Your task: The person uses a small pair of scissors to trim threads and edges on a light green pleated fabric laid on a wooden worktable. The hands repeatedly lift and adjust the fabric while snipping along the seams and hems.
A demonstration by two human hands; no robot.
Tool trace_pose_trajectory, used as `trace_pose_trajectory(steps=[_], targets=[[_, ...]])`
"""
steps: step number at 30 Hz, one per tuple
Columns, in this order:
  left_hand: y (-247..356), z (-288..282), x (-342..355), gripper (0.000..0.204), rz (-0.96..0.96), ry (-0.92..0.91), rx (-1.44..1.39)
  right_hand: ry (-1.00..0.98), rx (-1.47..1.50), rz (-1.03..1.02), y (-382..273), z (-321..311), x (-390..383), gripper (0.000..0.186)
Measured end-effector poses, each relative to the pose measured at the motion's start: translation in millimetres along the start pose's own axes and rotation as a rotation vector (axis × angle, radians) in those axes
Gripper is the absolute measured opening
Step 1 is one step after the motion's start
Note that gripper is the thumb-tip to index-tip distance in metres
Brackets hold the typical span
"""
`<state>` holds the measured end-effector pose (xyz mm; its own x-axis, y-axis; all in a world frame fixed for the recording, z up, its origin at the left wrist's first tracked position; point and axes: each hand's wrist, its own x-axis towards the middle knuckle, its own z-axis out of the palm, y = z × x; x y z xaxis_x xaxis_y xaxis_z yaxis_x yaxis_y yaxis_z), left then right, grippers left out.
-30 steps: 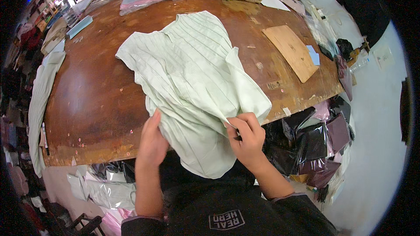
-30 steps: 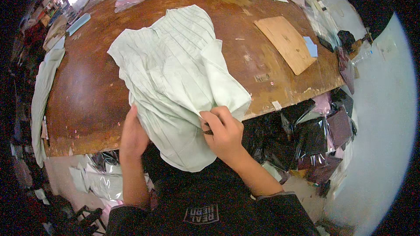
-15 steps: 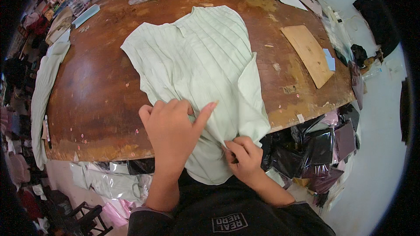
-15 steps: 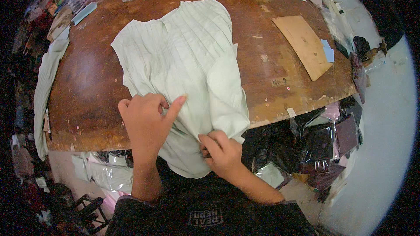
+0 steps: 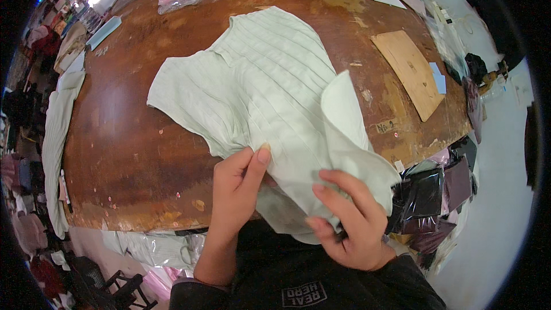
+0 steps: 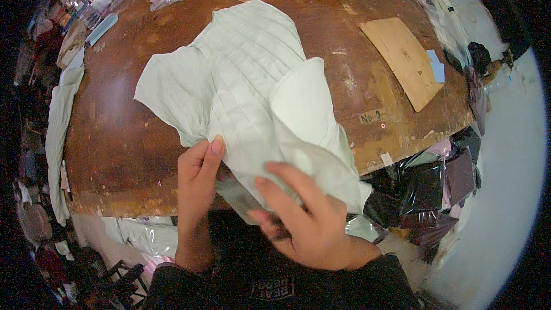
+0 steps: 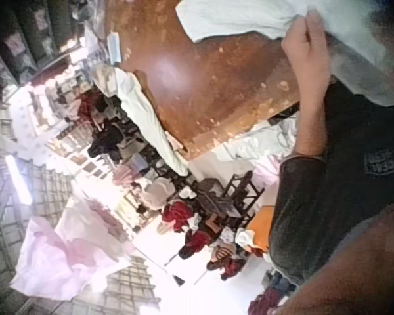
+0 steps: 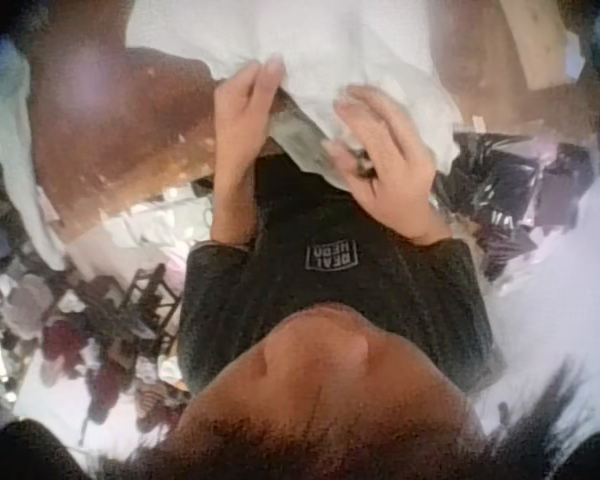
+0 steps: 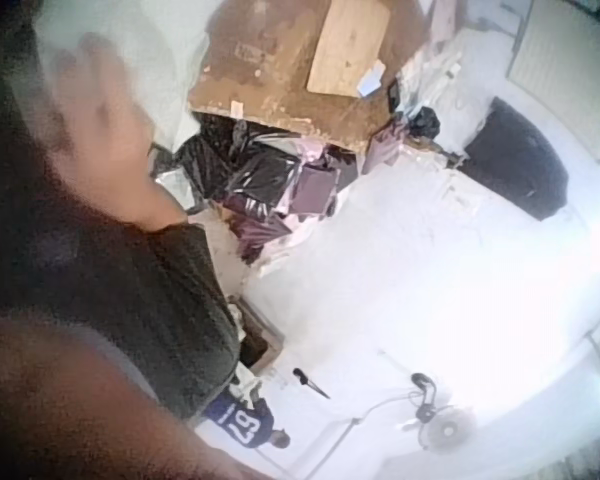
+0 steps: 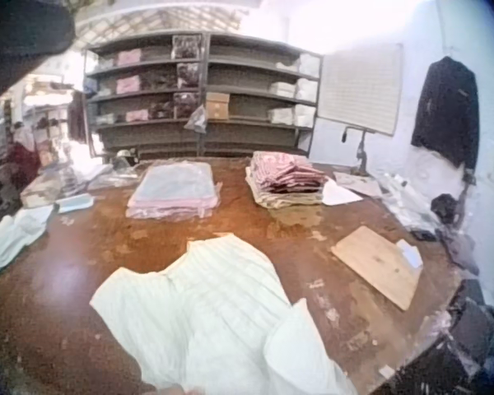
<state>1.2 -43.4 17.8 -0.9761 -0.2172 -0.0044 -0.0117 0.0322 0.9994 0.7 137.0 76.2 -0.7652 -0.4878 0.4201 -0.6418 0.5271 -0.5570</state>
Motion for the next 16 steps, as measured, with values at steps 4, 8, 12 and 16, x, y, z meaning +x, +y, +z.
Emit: trace_pose_trajectory(steps=[4, 8, 12, 16], targets=[[-1, 12, 5, 0.036, -0.092, 0.093, -0.298, -0.066, -0.049, 0.265, 23, 22, -6, 0.035], [-16, 7, 15, 0.037, 0.014, 0.136, -0.176, -0.198, 0.04, 0.403, 37, 32, -21, 0.035], [-19, 2, 16, 0.037, 0.053, 0.183, -0.051, -0.315, 0.276, 0.37, 14, -22, -1, 0.034], [-18, 5, 12, 0.027, 0.084, 0.2, -0.098, 0.032, 0.472, 0.108, 14, -32, 6, 0.031]])
